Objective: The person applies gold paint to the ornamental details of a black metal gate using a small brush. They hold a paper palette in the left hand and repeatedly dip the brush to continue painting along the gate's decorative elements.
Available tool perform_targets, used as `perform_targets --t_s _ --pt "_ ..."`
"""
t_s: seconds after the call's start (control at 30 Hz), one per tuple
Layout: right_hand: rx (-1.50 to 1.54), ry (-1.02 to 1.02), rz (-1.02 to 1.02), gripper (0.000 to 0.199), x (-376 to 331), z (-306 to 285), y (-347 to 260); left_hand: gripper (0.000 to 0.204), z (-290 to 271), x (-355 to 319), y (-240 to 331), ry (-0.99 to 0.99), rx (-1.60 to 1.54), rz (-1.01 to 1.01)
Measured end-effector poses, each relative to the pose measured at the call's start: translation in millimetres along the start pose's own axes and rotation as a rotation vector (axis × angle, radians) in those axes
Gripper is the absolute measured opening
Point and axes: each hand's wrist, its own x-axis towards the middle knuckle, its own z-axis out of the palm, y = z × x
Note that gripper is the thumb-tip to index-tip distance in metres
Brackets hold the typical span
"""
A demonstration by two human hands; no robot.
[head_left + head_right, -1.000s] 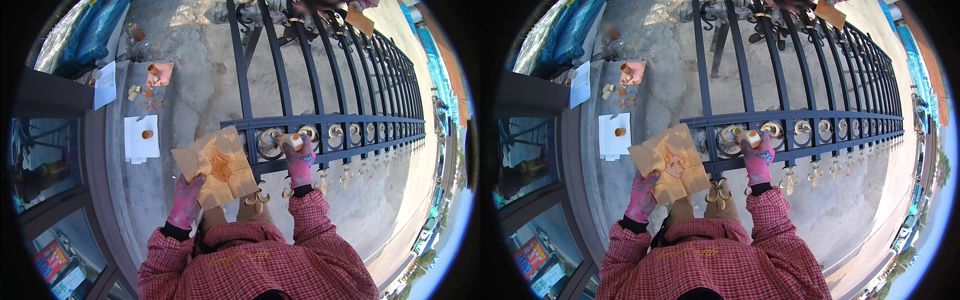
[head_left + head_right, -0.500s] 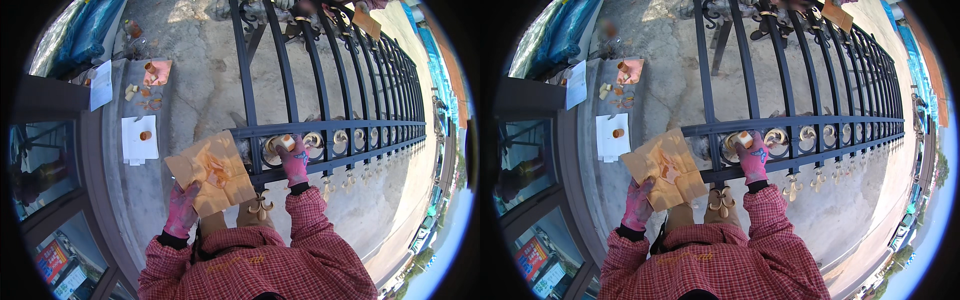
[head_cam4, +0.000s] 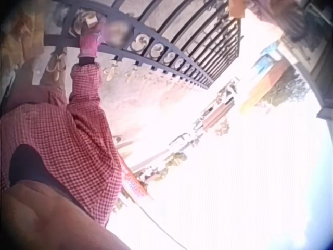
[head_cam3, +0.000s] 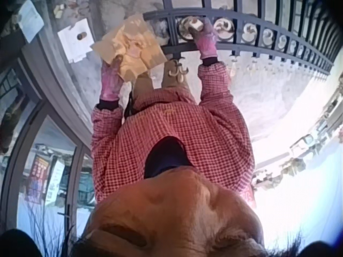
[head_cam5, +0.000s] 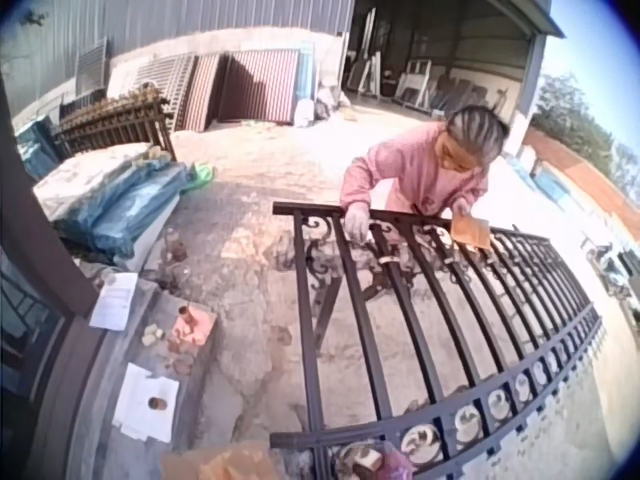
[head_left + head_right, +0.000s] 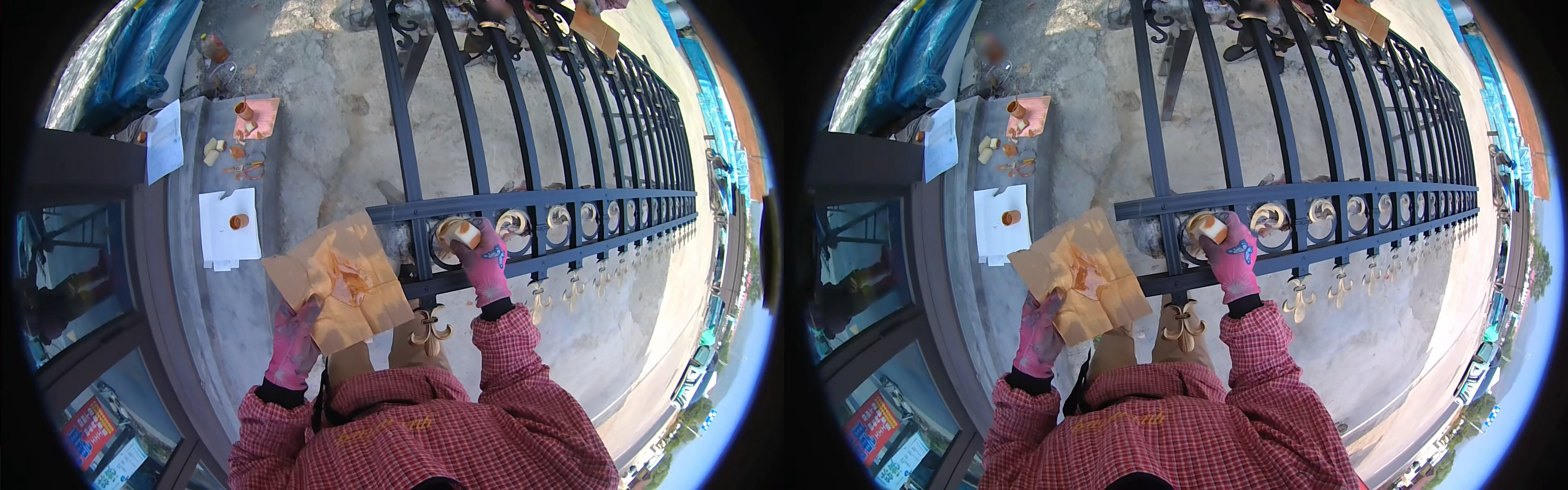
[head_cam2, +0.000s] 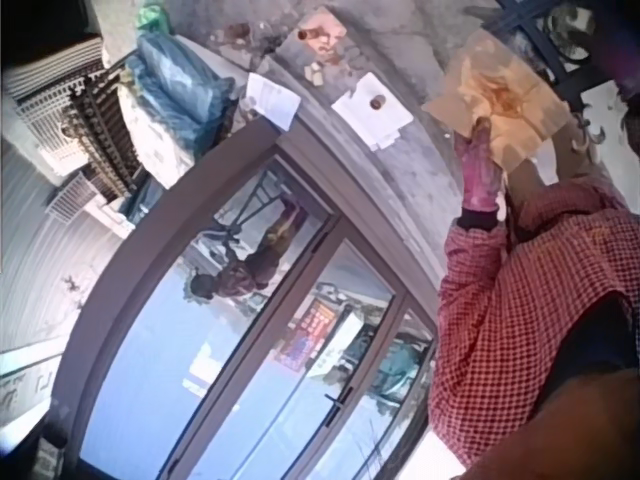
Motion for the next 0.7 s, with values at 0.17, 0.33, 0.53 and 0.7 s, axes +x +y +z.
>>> perform_targets --t_s 0.17,0.33,0.53,0.7 --pt "-0.061 -0.109 0.082 0.038 -17.9 -26.8 -23.0 0.041 -0.6 -1.8 -5.7 0.025 0.001 0.032" --pt "0.461 -0.032 0.02 0.035 -61.7 -52.3 -57.6 0.041 -9.5 -6.3 -13.3 0.005 -0.065 0.013" --pt "-0.024 -0.127 -0.498 0.052 -94.9 -44.5 -117.2 0.044 -8.5 -12.7 -24.2 -0.118 0.006 0.024" --pt "0.063 -0.062 -0.171 0.049 -127.7 -62.8 -80.3 0.043 -18.3 -22.0 -15.1 -0.075 0.037 -0.015"
